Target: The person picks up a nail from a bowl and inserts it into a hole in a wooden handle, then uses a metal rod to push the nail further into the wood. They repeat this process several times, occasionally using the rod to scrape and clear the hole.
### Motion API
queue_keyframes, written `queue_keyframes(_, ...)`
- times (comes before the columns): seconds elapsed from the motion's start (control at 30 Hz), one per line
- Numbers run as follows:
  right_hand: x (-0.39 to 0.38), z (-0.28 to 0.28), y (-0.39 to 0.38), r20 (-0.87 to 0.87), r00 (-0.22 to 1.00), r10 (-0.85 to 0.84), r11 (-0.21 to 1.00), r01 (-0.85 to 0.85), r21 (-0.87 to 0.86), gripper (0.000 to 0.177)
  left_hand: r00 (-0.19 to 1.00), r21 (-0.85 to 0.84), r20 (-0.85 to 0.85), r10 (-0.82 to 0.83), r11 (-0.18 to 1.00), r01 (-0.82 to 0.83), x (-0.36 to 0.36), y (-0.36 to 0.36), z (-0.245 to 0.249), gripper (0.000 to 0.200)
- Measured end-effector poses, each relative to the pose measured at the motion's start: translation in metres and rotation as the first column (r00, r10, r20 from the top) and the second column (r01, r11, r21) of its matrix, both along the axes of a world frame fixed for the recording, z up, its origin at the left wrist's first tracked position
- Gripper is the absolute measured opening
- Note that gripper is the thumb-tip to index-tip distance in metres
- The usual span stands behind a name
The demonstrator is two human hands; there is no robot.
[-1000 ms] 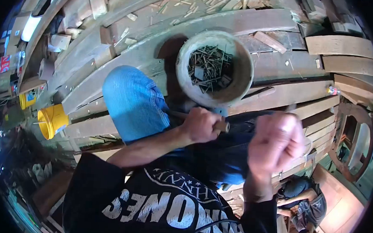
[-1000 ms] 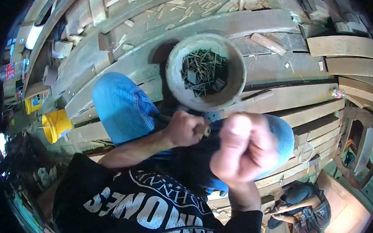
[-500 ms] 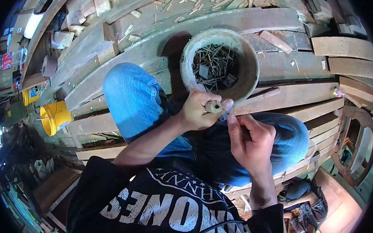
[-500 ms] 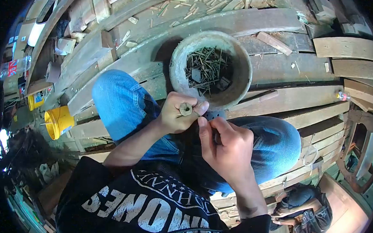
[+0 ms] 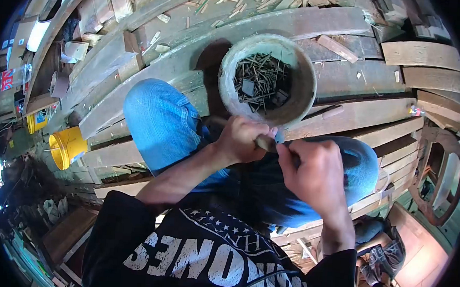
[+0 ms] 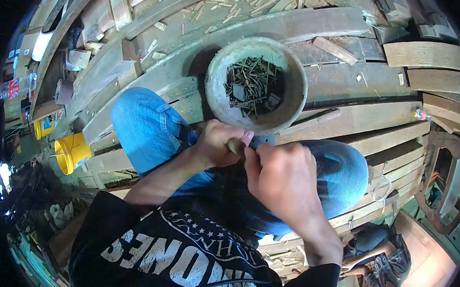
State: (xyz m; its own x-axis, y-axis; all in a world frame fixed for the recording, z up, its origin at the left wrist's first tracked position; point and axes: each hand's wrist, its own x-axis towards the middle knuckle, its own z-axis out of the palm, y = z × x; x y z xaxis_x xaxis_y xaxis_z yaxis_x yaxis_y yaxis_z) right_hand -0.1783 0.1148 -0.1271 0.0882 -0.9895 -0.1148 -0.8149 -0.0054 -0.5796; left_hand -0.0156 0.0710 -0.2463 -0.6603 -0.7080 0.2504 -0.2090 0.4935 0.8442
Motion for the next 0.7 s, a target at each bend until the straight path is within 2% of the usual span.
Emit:
queue_keyframes(0.03, -0.001, -0.006, -0.002, 0.146, 0.989, -0.035, 0.999, 0.037, -0.005, 0.024, 0.999, 0.225, 0.034, 0.026, 0.974, -0.032, -0.001, 0.002, 0.000, 0.015)
queue_keyframes(0.07, 0.001, -0.008, -0.002, 0.144, 0.989, -0.032, 0.999, 0.034, -0.009, 0.024, 0.996, 0.434, 0.071, 0.044, 0.898, -0.071, -0.002, 0.003, -0.001, 0.013)
queue_keyframes(0.1, 0.004, -0.009, -0.002, 0.457, 0.878, -0.141, 0.979, 0.191, -0.064, 0.028, 0.971, 0.229, 0.226, -0.081, 0.973, 0.028, -0.005, 0.010, -0.004, 0.014)
queue_keyframes(0.13, 0.006, -0.008, -0.002, 0.724, 0.661, -0.198, 0.936, 0.348, -0.061, 0.032, 0.905, 0.036, 0.395, -0.161, 0.986, 0.161, -0.010, 0.022, -0.013, 0.017)
queue_keyframes(0.17, 0.001, 0.003, -0.006, 0.860, 0.450, -0.241, 0.884, 0.467, 0.003, 0.038, 0.897, 0.241, 0.343, -0.277, 0.950, 0.201, -0.013, 0.039, -0.028, 0.020)
queue_keyframes(0.2, 0.003, 0.019, -0.020, 0.929, 0.253, -0.268, 0.825, 0.559, 0.086, 0.040, 0.956, 0.222, 0.232, -0.181, 0.966, 0.129, -0.016, 0.035, -0.026, 0.023)
queue_keyframes(0.27, -0.015, 0.003, -0.016, 0.818, 0.457, -0.350, 0.876, 0.469, 0.113, 0.040, 0.991, 0.319, -0.044, 0.125, 0.942, -0.105, -0.015, 0.011, -0.025, 0.019)
queue_keyframes(0.3, -0.015, -0.005, -0.010, 0.785, 0.458, -0.418, 0.865, 0.463, 0.191, 0.042, 0.992, 0.298, 0.000, 0.124, 0.947, -0.118, -0.008, 0.002, -0.012, 0.023)
queue_keyframes(0.33, -0.008, -0.007, -0.006, 0.750, 0.497, -0.437, 0.848, 0.504, 0.161, 0.041, 0.990, 0.273, 0.040, 0.133, 0.952, -0.139, -0.001, -0.009, 0.003, 0.027)
queue_keyframes(0.4, -0.004, -0.013, -0.004, 0.672, 0.651, -0.352, 0.922, 0.365, 0.129, 0.034, 0.988, 0.305, 0.022, 0.156, 0.940, -0.155, -0.001, -0.009, 0.006, 0.031)
queue_keyframes(0.47, 0.004, -0.013, 0.000, 0.404, 0.890, -0.214, 0.974, 0.224, 0.021, 0.029, 0.957, 0.316, -0.159, 0.241, 0.931, -0.182, -0.005, -0.004, 0.004, 0.031)
queue_keyframes(0.6, 0.009, -0.012, 0.004, 0.263, 0.953, -0.151, 0.987, 0.159, -0.010, 0.024, 0.984, 0.205, -0.077, 0.163, 0.968, -0.144, -0.002, -0.006, 0.004, 0.018)
queue_keyframes(0.7, 0.007, -0.015, 0.005, 0.177, 0.975, -0.131, 0.989, 0.142, -0.048, 0.026, 0.979, 0.114, -0.017, 0.203, 0.973, -0.200, -0.001, -0.006, -0.003, 0.013)
